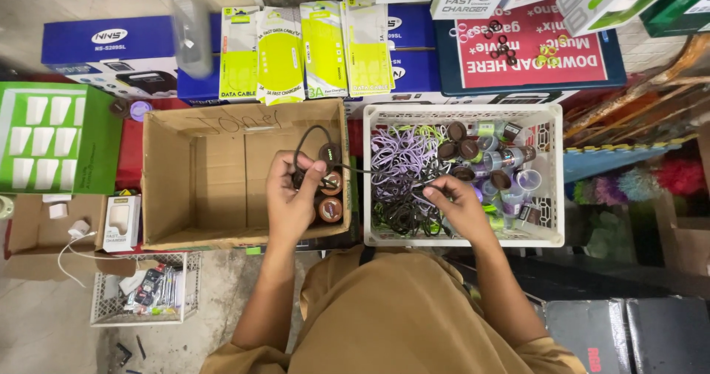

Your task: Sorting and untangling various electronic cables and components in a storage bin.

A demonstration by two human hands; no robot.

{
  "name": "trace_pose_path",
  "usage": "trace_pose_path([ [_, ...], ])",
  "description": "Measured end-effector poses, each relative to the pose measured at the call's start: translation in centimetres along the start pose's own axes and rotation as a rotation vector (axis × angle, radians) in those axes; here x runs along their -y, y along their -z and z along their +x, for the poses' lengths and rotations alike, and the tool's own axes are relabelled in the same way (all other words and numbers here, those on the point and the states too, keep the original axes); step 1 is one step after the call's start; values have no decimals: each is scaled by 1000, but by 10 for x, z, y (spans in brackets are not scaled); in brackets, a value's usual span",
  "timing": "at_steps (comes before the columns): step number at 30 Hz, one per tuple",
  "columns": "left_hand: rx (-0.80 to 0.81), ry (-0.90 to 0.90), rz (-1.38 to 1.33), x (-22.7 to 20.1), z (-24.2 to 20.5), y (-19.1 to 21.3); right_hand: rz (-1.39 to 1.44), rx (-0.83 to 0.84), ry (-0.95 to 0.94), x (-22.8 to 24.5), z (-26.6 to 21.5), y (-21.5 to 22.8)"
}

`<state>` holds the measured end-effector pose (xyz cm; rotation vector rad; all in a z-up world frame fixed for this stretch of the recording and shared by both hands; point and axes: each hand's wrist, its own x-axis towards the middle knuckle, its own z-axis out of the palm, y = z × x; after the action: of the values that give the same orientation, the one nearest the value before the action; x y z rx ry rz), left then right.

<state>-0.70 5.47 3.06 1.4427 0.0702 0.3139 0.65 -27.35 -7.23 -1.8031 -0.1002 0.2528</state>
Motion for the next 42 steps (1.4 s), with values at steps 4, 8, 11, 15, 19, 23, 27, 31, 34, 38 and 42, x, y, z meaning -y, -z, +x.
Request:
trace_pose_path([
  [4, -100, -25, -103, 18, 2, -6, 268, -50, -65, -13, -1, 16],
  [8, -50, 33, 35, 38, -7, -22, 971, 40, 98, 10, -2, 21],
  [11, 127, 107, 82, 58, -22, -38, 1125, 24, 143, 15, 0, 25],
  [15, 347, 233, 165, 81, -42, -58, 1167, 53, 283, 34, 6, 20],
  [19, 401, 209, 220, 73, -51, -70, 922, -67, 385, 81, 5, 6],
  [23, 562, 84, 399, 81, -56, -71, 712, -110, 470, 51, 7, 1],
  [27, 650, 154, 572, 79, -58, -72, 603, -109, 549, 41, 14, -12],
  [31, 620, -228, 664, 92, -63, -68, 526, -114, 475, 50, 11, -22],
  [34, 696, -158, 710, 92, -65, -64, 700, -82, 413, 42, 8, -28],
  [38, 654, 46, 690, 66, -59, -62, 611, -49, 395, 46, 7, -37],
  [42, 416, 65, 395, 32, -53, -63, 788, 15, 315, 49, 4, -49],
])
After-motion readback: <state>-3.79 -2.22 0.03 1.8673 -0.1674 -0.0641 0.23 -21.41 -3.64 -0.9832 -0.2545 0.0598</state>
